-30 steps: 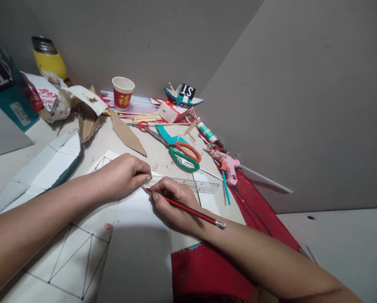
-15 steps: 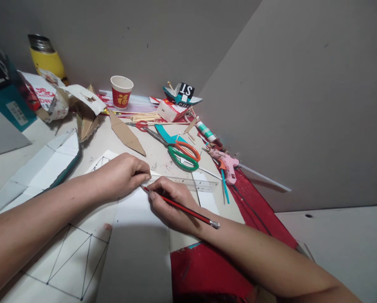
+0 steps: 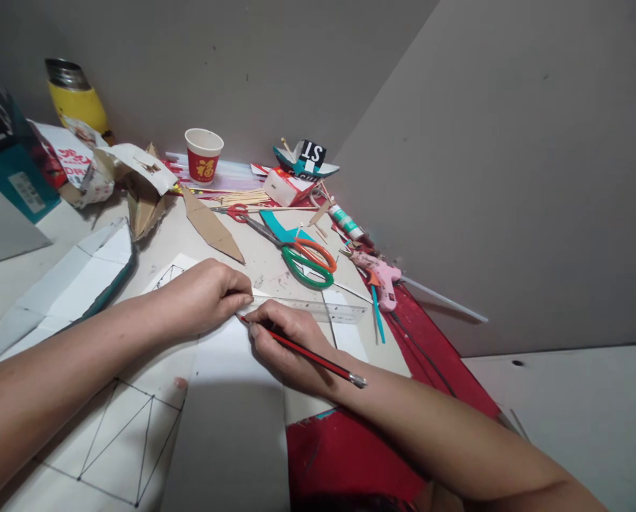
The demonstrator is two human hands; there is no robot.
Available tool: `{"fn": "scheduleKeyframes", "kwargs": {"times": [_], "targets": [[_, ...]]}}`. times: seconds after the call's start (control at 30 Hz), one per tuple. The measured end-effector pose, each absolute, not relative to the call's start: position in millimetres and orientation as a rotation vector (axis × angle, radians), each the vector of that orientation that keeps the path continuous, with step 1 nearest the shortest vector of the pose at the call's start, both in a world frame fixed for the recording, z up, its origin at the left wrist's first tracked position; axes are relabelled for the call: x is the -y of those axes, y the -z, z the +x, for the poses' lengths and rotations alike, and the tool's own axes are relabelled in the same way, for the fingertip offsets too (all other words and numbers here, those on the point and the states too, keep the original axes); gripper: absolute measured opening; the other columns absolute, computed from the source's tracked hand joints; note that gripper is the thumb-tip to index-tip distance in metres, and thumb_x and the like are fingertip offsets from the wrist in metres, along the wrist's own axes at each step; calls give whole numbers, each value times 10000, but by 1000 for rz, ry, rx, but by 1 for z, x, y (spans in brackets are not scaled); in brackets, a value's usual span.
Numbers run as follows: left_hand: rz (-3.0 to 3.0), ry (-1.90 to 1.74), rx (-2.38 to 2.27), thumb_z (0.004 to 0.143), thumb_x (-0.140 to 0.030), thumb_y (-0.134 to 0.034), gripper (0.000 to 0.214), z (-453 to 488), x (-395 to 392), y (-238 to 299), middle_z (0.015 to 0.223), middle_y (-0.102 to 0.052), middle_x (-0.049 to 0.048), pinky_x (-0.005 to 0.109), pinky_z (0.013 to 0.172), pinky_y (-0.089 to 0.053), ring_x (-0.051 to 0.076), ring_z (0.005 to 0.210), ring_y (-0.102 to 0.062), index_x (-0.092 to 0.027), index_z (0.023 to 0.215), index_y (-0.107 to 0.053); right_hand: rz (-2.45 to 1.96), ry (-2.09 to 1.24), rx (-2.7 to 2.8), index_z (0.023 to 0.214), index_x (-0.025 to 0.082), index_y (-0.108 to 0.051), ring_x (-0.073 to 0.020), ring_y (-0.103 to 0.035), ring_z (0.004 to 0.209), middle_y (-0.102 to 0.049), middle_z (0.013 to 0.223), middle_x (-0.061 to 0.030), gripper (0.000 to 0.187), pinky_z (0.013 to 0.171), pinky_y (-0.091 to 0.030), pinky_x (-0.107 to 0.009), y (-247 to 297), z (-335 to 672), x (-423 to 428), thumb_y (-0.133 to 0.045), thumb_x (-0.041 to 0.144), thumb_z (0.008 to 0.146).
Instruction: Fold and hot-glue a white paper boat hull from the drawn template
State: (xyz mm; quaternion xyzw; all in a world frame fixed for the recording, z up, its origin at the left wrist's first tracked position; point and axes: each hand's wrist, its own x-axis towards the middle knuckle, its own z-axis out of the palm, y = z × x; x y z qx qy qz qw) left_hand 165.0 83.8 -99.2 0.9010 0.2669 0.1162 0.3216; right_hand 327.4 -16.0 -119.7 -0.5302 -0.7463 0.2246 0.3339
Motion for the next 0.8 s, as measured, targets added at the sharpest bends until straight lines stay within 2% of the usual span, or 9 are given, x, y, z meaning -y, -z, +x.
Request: {"fn": "scheduleKeyframes", "kwargs": {"times": [0.8], "targets": [[2368, -294, -695, 815, -164, -490, 209, 163, -83, 98, 553, -551, -33, 225, 530, -290, 112, 539, -473, -167, 631, -588, -1358, -611, 1941, 829, 193, -596, -93, -469, 519, -550, 617, 37, 127, 509, -388, -210, 119, 329, 17, -474, 156, 826]]}}
